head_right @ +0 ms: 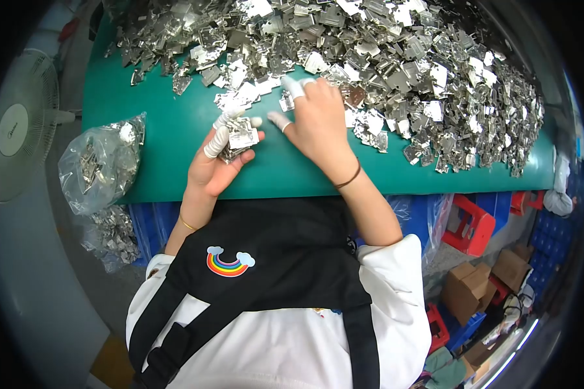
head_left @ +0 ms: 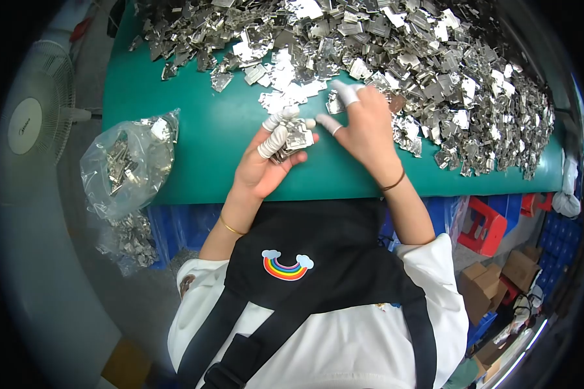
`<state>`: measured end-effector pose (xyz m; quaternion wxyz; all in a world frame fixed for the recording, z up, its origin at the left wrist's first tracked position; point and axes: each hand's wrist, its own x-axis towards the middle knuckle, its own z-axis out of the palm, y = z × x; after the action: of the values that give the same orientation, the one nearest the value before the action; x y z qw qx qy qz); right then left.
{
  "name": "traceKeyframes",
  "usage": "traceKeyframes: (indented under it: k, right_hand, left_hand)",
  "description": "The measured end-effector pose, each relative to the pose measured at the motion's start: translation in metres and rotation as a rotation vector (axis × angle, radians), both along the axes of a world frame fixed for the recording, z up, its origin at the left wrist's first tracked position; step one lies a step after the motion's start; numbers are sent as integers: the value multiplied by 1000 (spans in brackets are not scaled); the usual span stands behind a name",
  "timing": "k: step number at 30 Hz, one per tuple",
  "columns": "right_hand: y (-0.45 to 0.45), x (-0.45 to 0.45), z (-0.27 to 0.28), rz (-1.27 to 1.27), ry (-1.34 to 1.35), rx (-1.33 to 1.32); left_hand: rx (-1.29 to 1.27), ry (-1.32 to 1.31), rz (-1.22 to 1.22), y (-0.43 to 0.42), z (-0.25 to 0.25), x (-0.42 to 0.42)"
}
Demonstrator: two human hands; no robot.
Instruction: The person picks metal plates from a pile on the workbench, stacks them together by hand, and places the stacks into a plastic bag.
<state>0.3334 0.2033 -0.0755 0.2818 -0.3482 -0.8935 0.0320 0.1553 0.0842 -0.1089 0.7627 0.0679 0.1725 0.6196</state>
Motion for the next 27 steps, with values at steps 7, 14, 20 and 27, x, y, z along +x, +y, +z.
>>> traceKeyframes:
  k: [7, 14, 20, 27]
  right_hand:
    - [-1, 21, -7, -167, 689, -1043]
    - [-28, 24, 3, -83, 782, -1038]
    - [-54, 5, 18, 109, 301, -430]
    - [-49, -5, 2, 148, 329, -498]
  left_hand:
    - [30, 209, -3, 1, 2, -7]
    - [-104, 450, 195, 15, 8, 24]
    - [72, 566, 202, 15, 5, 31]
    - [135, 480, 73, 15, 47, 29]
